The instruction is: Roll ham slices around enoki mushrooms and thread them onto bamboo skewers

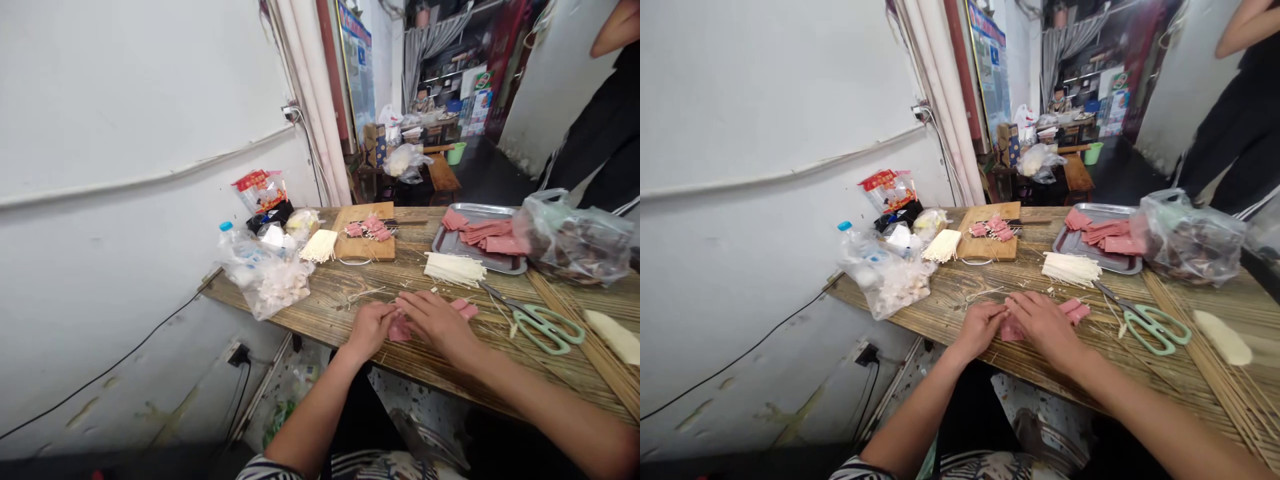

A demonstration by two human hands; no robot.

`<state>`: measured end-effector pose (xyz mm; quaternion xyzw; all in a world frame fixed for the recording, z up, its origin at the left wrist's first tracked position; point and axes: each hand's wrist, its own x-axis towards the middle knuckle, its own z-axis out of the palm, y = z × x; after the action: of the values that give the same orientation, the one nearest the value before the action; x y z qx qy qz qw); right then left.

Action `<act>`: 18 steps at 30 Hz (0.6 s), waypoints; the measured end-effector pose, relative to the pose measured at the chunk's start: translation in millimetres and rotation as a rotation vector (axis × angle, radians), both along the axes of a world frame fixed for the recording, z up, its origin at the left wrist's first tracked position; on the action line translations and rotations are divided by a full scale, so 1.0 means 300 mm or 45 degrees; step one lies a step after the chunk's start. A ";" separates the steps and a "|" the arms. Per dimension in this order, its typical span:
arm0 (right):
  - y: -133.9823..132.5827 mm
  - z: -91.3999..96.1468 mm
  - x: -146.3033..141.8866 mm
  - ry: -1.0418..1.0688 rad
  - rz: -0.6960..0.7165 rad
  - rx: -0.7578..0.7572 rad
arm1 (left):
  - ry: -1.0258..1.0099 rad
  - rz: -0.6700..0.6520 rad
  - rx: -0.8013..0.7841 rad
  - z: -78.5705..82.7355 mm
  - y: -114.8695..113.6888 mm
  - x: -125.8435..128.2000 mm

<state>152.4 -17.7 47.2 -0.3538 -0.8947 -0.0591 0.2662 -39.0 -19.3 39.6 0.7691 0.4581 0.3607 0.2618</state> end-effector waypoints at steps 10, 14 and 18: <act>-0.014 0.060 0.036 -0.228 -0.015 -0.086 | -0.049 -0.084 -0.252 0.022 0.033 0.031; -0.007 0.069 0.056 -0.166 -0.051 -0.146 | -0.132 -0.057 -0.370 0.020 0.038 0.027; -0.001 0.076 0.054 -0.155 -0.105 -0.164 | -0.161 0.015 -0.401 0.028 0.036 0.034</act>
<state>168.6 -18.0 70.0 -0.4023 -0.8959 -0.0338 0.1854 -28.9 -8.5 47.9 0.6915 0.4961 0.3338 0.4053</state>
